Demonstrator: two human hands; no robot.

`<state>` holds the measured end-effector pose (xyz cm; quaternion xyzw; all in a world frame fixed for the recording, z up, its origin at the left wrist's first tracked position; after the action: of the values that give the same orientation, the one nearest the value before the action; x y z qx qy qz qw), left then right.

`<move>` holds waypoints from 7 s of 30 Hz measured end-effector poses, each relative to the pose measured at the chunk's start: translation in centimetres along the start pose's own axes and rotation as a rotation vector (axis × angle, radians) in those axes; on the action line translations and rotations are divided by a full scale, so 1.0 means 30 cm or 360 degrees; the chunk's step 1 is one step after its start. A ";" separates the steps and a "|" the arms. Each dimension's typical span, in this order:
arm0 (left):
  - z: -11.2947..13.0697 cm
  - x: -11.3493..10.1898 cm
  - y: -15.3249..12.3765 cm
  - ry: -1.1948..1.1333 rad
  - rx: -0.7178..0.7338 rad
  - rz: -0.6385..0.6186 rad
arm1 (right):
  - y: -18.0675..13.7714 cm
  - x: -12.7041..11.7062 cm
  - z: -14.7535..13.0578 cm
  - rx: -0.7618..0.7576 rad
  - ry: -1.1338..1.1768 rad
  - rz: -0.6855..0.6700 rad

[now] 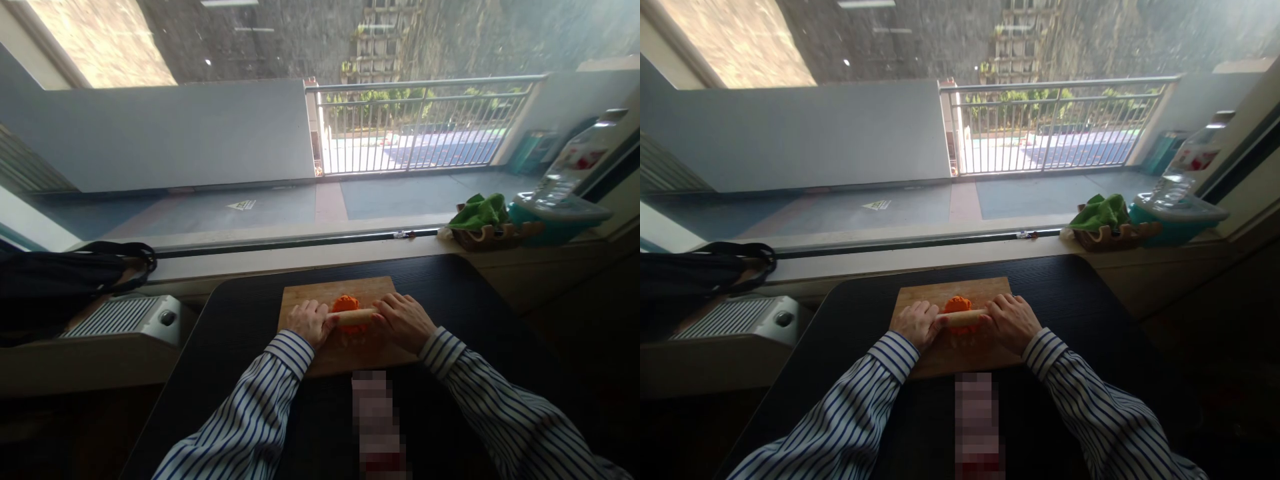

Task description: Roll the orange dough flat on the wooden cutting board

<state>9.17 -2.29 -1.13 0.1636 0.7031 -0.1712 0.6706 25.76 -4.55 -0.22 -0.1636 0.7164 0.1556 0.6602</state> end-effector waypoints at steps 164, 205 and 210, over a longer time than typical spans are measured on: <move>-0.102 -0.079 -0.080 -0.0789 -0.0179 0.0553 | 0.006 0.007 0.085 0.0347 0.0572 -0.0058; 0.100 0.001 0.038 -0.0775 0.0452 -0.0055 | -0.080 0.012 0.124 0.0528 0.0572 -0.0079; -0.011 -0.083 0.000 -0.0948 0.0120 0.0470 | -0.073 0.007 0.117 0.0521 0.0484 -0.0124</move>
<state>9.01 -2.14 1.38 0.2311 0.4381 -0.1384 0.8576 29.85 -4.99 -0.71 -0.1035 0.8164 -0.0148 0.5679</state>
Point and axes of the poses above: each hand's wrist, its own y-axis towards the middle knuckle, its own x-axis out of the palm, z = x × y, the point moved 8 cm from there along y, towards the middle knuckle, and after that the axes turned 9 degrees about -z, right-handed, at the moved point
